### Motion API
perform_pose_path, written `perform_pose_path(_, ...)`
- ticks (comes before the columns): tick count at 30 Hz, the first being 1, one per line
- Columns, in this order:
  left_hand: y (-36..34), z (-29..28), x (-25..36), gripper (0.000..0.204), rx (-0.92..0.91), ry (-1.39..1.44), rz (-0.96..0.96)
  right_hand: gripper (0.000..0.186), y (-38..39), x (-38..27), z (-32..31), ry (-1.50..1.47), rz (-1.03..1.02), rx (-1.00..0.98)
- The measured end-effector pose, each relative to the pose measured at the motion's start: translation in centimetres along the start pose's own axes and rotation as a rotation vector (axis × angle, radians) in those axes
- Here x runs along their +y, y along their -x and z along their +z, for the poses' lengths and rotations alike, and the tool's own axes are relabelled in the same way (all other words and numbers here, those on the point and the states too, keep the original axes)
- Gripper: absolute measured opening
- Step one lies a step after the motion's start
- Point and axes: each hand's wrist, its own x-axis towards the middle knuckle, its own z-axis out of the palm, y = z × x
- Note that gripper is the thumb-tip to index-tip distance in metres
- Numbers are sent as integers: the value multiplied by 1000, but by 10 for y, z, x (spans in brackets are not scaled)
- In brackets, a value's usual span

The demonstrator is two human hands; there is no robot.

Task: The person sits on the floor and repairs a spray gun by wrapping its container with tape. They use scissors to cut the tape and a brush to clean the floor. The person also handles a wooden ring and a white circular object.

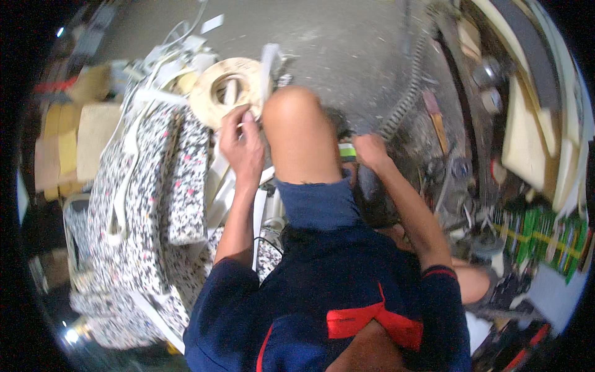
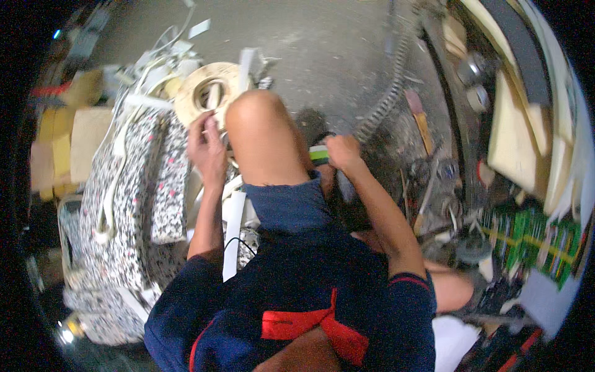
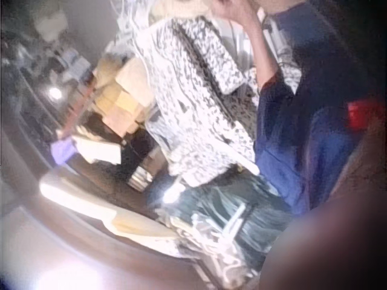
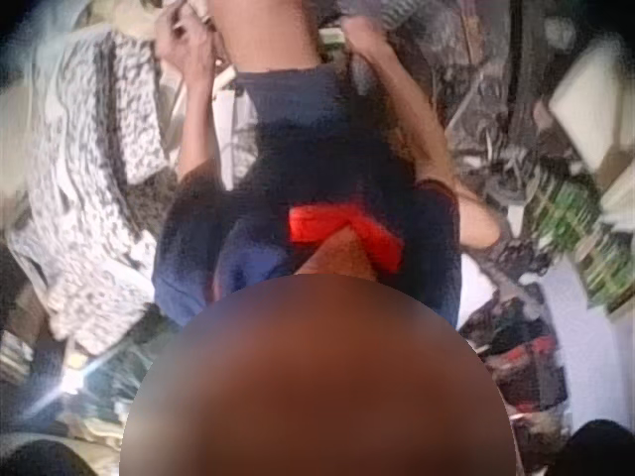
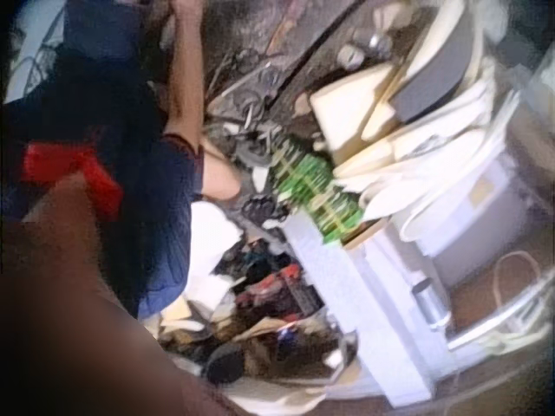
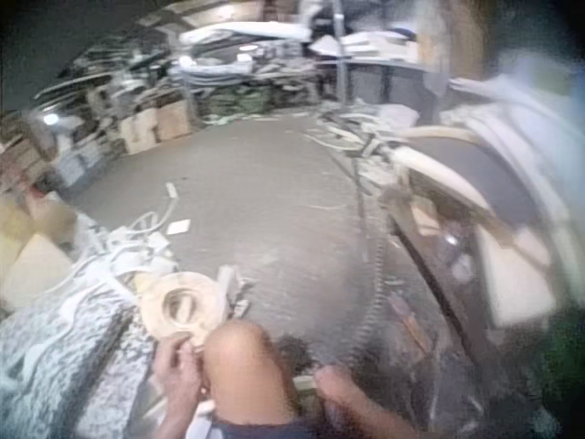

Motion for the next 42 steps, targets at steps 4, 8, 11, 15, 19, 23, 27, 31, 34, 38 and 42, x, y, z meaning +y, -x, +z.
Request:
perform_pose_path(4, 20, 1, -106, 29, -189, 247, -768, 22, -14, 2, 2, -140, 33, 411)
perform_pose_path(8, 68, 17, -194, 60, -121, 360, -1096, 26, -22, 7, 5, -584, -211, 406)
perform_pose_path(11, 62, 36, -256, 83, 314, 289, -1015, 30, -30, 11, 0, -632, -312, 425)
perform_pose_path(15, 29, 47, -312, 83, 360, 264, -868, 36, -57, 6, -15, -397, -335, 449)
perform_pose_path(19, 32, 55, -306, 83, 206, -51, -865, 35, -76, -5, -28, -202, -118, 293)
perform_pose_path(23, 65, 54, -263, 69, 68, -315, -633, 29, -74, 12, -51, -584, 106, 526)
perform_pose_path(27, 111, 51, -227, 61, -87, -500, -493, 28, -64, 51, -87, -395, 353, 433)
perform_pose_path(31, 137, 48, -219, 48, -260, -315, -432, 29, -50, 87, -121, -398, 545, 503)
perform_pose_path(34, 147, 51, -218, 41, -338, -348, -376, 31, -37, 107, -140, -560, 677, 712)
perform_pose_path(38, 155, 47, -218, 40, -421, -327, -408, 32, -26, 124, -159, -569, 716, 758)
perform_pose_path(42, 156, 44, -214, 40, -473, -324, -407, 33, -23, 135, -184, -655, 804, 922)
